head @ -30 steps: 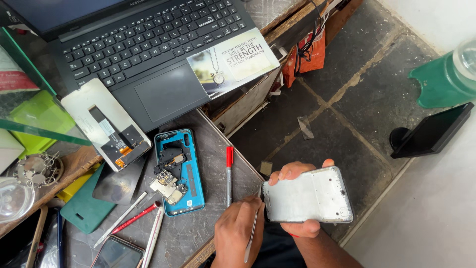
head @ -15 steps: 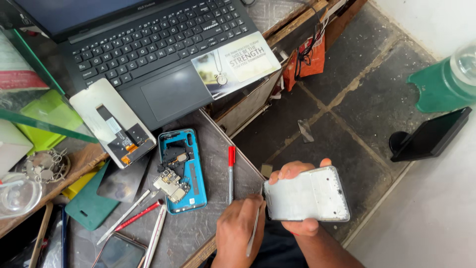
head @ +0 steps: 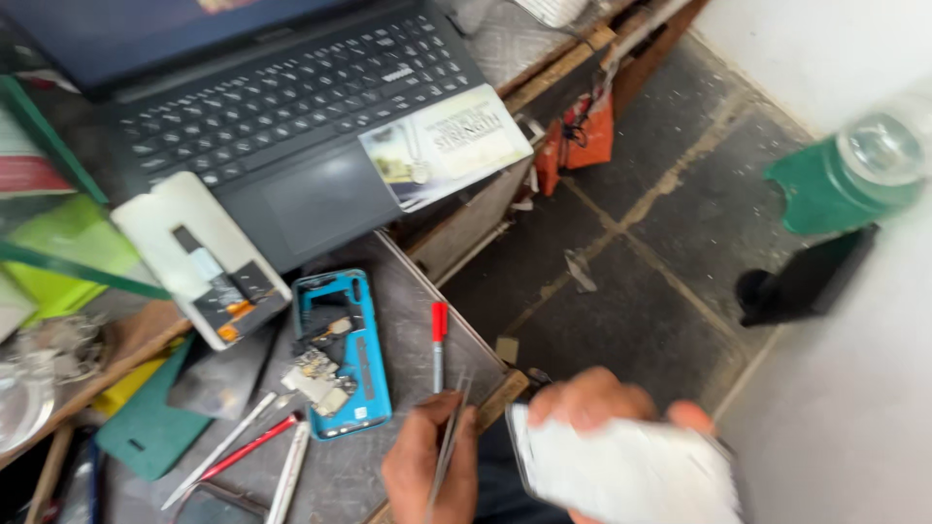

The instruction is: The person holds a white smartphone casing and uses a metal tool to scrape or pry along the edges of the device. The workspace contains a laptop, a disassembled blue phone, and various tools.

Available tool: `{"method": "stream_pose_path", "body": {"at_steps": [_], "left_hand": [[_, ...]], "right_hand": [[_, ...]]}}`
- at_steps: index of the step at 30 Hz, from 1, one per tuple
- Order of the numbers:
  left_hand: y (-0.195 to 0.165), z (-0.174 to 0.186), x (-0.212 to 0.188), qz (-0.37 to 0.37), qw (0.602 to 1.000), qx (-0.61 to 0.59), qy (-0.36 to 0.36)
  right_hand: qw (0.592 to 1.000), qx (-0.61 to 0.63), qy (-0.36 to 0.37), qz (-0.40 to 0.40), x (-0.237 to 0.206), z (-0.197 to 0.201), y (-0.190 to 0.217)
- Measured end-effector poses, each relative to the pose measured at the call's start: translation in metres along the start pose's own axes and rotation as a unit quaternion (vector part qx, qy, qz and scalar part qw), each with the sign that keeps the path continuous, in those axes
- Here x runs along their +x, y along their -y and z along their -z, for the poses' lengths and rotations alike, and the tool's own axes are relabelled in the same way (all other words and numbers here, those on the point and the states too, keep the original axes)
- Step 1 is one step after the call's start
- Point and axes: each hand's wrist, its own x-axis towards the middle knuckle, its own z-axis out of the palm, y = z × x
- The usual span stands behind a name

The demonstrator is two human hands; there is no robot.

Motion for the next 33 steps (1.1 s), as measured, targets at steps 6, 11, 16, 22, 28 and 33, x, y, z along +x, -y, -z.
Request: {"method": "stream_pose_path", "body": {"at_steps": [6, 11, 16, 22, 28, 33], "left_hand": [[0.014, 0.003, -0.014, -0.042, 0.999, -0.023, -0.006], [0.01, 0.011, -0.011, -0.023, 0.996, -0.081, 0.02], [-0.002, 0.014, -0.002, -0.141, 0.985, -0.06, 0.083], [-0.009, 0.015, -0.005, -0.045, 0.989, -0.032, 0.134], [-0.009, 0.015, -0.003, -0.04, 0.989, -0.042, 0.133], [-0.014, 0.014, -0.002, -0.073, 0.99, -0.038, 0.118]], "right_hand": [[0.991, 0.06, 0.098, 0.066, 0.014, -0.007, 0.028], [0.996, -0.041, 0.052, 0.053, 0.023, 0.001, 0.013], [0.987, -0.151, 0.04, 0.04, 0.023, 0.024, -0.037], [0.967, -0.238, 0.048, 0.075, 0.01, 0.041, -0.048], [0.959, -0.26, 0.057, 0.1, 0.007, 0.04, -0.044], [0.954, -0.264, 0.086, 0.11, -0.002, 0.034, -0.041]]}}
